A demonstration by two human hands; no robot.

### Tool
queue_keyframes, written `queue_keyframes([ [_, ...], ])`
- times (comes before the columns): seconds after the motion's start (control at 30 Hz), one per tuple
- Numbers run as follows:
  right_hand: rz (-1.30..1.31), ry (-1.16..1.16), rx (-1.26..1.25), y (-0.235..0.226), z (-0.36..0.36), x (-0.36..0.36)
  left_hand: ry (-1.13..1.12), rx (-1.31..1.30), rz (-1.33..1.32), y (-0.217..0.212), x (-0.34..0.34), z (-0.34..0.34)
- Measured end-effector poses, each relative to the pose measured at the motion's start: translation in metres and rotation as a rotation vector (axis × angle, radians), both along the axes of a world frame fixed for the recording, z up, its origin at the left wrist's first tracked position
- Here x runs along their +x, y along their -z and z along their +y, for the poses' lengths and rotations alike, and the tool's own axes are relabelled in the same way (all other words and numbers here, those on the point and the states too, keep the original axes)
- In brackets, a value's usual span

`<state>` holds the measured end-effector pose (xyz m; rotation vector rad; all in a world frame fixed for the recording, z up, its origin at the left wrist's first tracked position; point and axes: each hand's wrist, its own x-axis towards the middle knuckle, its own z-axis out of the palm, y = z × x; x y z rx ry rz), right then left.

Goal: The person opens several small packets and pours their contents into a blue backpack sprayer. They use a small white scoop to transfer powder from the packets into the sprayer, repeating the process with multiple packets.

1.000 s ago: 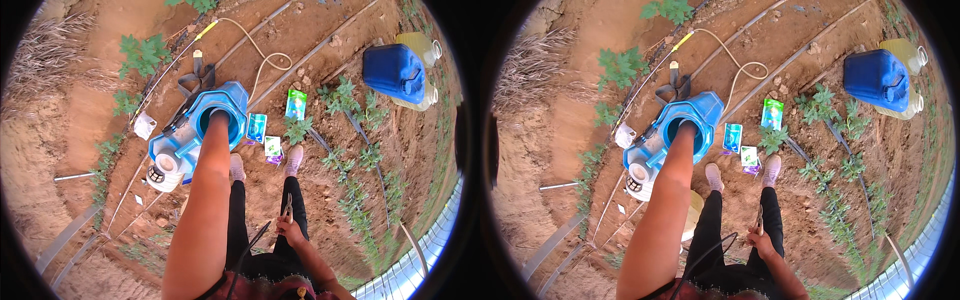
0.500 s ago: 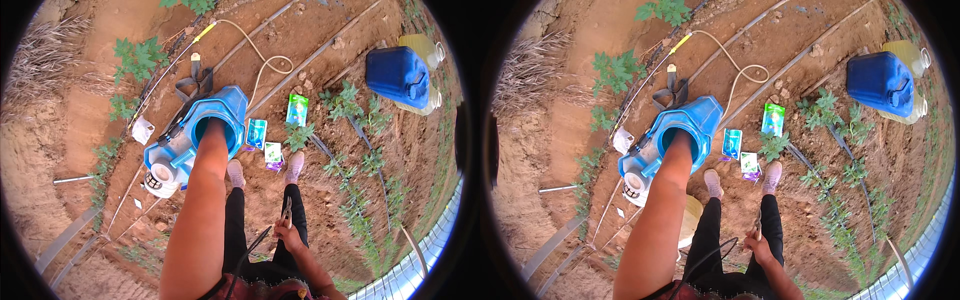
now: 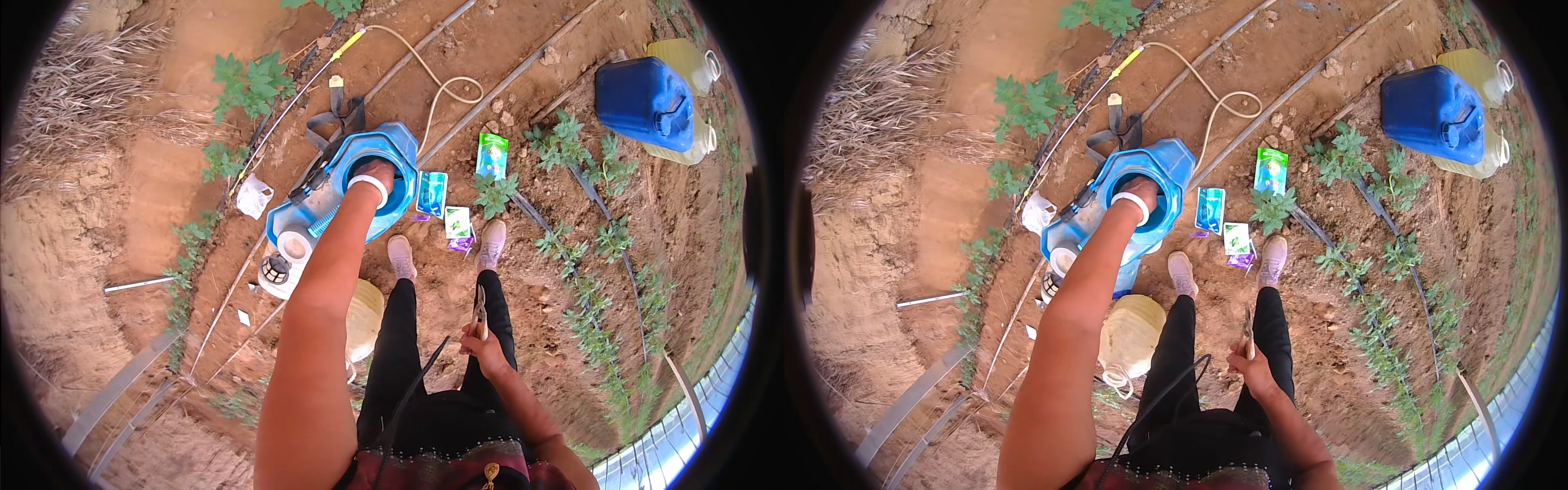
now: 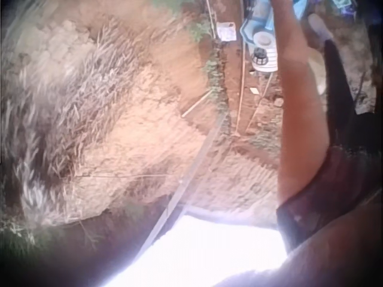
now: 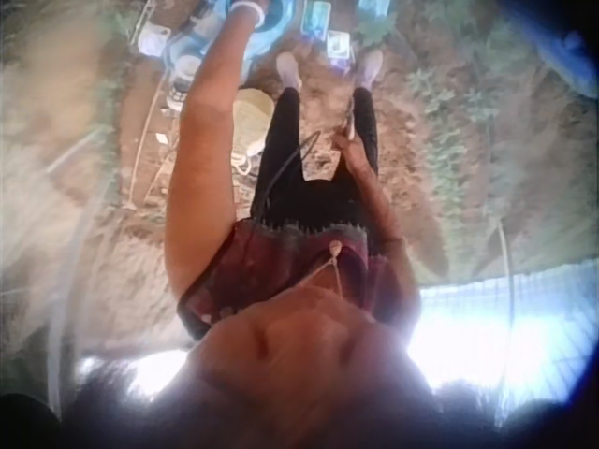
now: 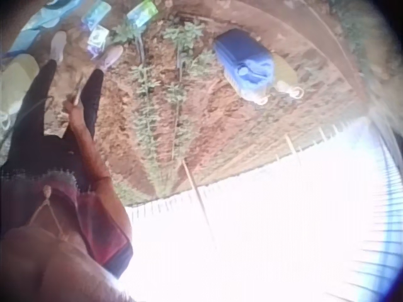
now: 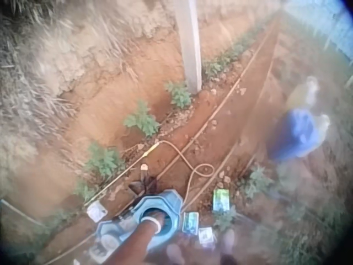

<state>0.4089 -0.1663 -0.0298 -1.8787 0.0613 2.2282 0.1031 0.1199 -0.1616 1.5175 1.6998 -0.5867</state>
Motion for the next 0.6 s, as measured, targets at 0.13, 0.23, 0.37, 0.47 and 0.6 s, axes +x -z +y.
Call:
queue_keyframes([
  [0.13, -0.006, 0.004, 0.006, -0.002, 0.005, 0.005, 0.055, 0.029, 0.046, -0.014, -0.012, -0.006],
  [0.23, 0.011, 0.009, 0.019, 0.002, 0.001, 0.010, 0.023, 0.022, 0.047, -0.017, -0.007, -0.006],
  [0.37, 0.027, -0.064, 0.035, 0.000, -0.002, 0.011, -0.120, 0.232, -0.106, -0.012, -0.008, -0.017],
  [0.47, 0.009, -0.044, 0.023, -0.002, 0.006, 0.004, -0.212, 0.399, -0.285, -0.009, -0.018, -0.026],
  [0.6, 0.010, -0.021, 0.019, -0.006, 0.011, 0.001, -0.217, 0.518, -0.323, -0.024, -0.021, -0.051],
])
